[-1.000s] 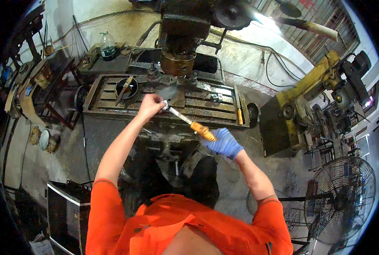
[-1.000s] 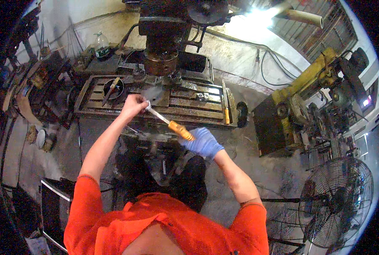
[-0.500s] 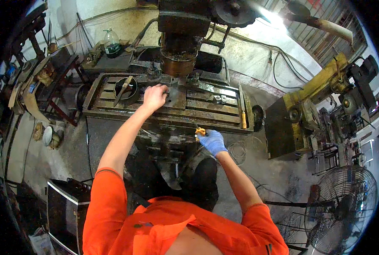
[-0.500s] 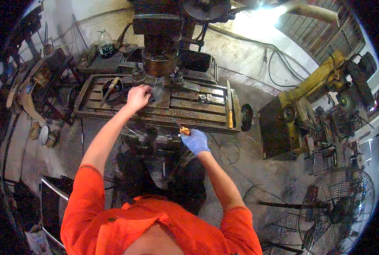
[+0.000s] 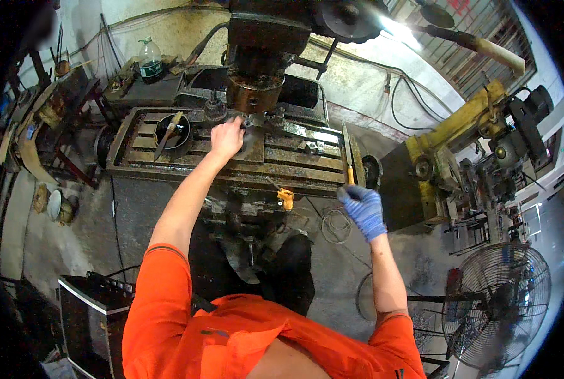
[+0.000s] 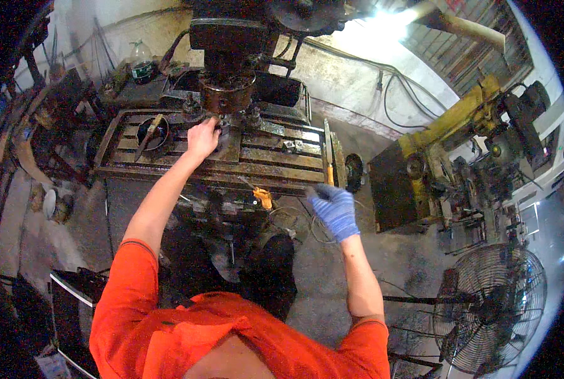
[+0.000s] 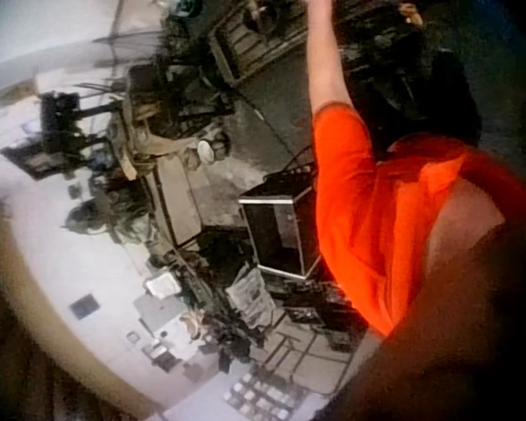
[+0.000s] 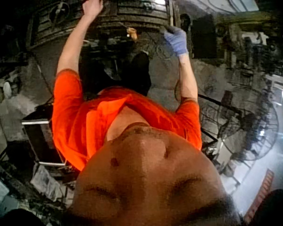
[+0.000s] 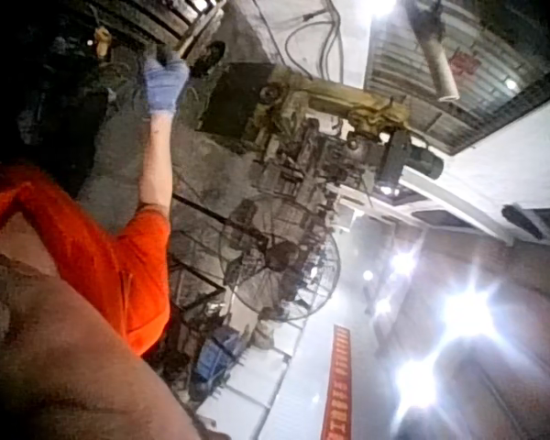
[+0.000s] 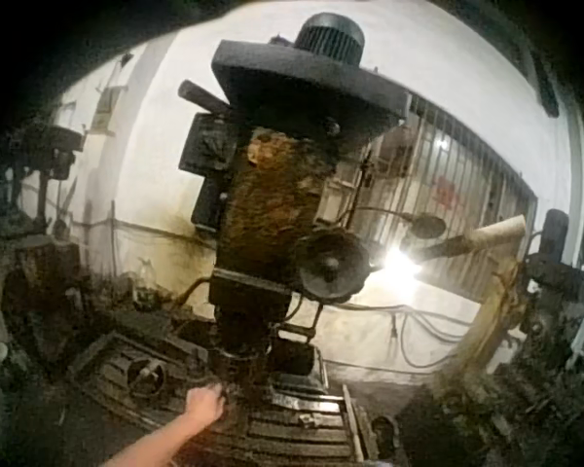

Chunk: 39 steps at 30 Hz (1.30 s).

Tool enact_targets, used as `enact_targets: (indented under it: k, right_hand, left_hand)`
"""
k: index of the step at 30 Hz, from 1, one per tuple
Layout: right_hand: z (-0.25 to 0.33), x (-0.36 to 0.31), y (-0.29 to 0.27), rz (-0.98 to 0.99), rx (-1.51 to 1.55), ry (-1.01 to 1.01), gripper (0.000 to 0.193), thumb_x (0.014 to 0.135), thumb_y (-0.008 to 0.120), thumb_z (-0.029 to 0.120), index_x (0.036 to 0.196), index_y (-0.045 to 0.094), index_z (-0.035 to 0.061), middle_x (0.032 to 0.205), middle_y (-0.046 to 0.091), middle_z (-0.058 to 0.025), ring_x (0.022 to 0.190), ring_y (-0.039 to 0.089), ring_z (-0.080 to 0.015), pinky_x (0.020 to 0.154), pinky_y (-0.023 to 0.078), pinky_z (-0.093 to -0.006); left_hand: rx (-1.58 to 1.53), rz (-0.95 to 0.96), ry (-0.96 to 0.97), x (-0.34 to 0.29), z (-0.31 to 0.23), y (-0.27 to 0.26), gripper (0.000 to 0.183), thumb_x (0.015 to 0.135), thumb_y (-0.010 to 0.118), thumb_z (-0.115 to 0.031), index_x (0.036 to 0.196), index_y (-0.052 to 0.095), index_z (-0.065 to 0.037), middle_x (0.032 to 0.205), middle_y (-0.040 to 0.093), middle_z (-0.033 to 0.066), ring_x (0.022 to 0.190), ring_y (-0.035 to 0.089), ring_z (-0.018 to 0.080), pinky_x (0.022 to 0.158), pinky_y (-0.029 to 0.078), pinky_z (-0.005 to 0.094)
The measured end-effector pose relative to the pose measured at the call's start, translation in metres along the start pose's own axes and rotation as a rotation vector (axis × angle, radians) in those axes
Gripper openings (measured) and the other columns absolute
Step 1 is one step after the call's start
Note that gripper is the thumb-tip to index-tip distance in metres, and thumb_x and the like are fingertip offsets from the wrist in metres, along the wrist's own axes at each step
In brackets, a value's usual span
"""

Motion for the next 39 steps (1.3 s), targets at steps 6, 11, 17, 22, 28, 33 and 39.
enact_targets:
  k: [6,11,17,22,28,33,39]
  right_hand:
    - [0.025,0.007,-0.002,-0.046,-0.006,-0.129,0.03,0.075,0.066,0.022,0.087,0.064,-0.0048,0.076,0.066,-0.0147,0.066,0.061,-0.0137,0.063,0.047,-0.0263]
    - [0.032,-0.006,-0.001,-0.007,-0.056,-0.092,0.029,0.075,0.066,0.022,0.085,0.064,-0.0049,0.075,0.065,-0.0153,0.066,0.062,-0.0142,0.062,0.047,-0.0266]
    - [0.041,0.004,-0.037,-0.057,-0.022,-0.147,0.026,0.077,0.064,0.02,0.086,0.064,-0.0039,0.07,0.065,-0.011,0.063,0.058,-0.01,0.059,0.046,-0.0248]
    - [0.053,0.009,-0.062,-0.085,0.047,-0.164,0.027,0.077,0.065,0.02,0.088,0.064,-0.0041,0.071,0.064,-0.0066,0.064,0.055,-0.0067,0.06,0.045,-0.0219]
    - [0.048,0.016,-0.082,-0.115,0.163,-0.114,0.023,0.078,0.064,0.016,0.09,0.064,-0.0037,0.073,0.062,-0.0019,0.064,0.05,-0.0054,0.059,0.042,-0.0219]
    - [0.153,0.035,-0.203,-0.637,-0.25,-0.595,0.032,0.073,0.067,0.014,0.101,0.06,0.0008,0.101,0.059,-0.0099,0.09,0.053,-0.0158,0.082,0.042,-0.0275]
    - [0.263,0.028,-0.27,-0.522,0.505,-0.989,0.03,0.085,0.046,0.024,0.103,0.052,0.0007,0.105,0.053,-0.0149,0.106,0.049,-0.0277,0.094,0.038,-0.0425]
  left_hand:
    - [0.07,0.042,0.157,0.003,-0.018,0.002,0.021,0.073,0.059,-0.017,0.091,0.058,-0.007,0.079,0.059,0.0126,0.068,0.06,0.0305,0.059,0.047,0.0417]
    - [0.07,0.056,0.139,0.006,-0.02,0.003,0.021,0.073,0.059,-0.019,0.09,0.057,-0.006,0.075,0.059,0.0135,0.068,0.06,0.0306,0.058,0.047,0.0413]
    - [0.008,0.039,0.096,0.009,-0.022,0.011,0.02,0.072,0.059,-0.015,0.09,0.057,-0.005,0.079,0.059,0.0149,0.072,0.059,0.0327,0.062,0.047,0.0426]
    - [-0.114,-0.007,0.115,0.007,-0.004,0.009,0.023,0.073,0.058,-0.013,0.093,0.055,-0.004,0.082,0.058,0.0148,0.075,0.058,0.0334,0.065,0.047,0.0436]
    - [0.0,0.083,-0.052,0.012,0.0,0.007,0.025,0.073,0.061,-0.02,0.086,0.054,-0.001,0.071,0.061,0.0181,0.07,0.06,0.0352,0.063,0.047,0.0453]
    - [-0.022,0.068,-0.15,0.017,0.01,0.009,0.031,0.071,0.064,-0.024,0.086,0.053,0.0,0.074,0.061,0.0193,0.074,0.06,0.035,0.064,0.048,0.0449]
    - [-0.046,0.145,-0.213,0.022,0.026,0.022,0.031,0.069,0.066,-0.027,0.091,0.06,-0.007,0.081,0.062,0.0158,0.08,0.06,0.0317,0.071,0.049,0.0414]
Point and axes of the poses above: each hand's wrist, its own x-axis towards the middle knuckle, its own y-axis out of the palm, z = x × y, the point moved 10 cm from there along x, towards the middle knuckle
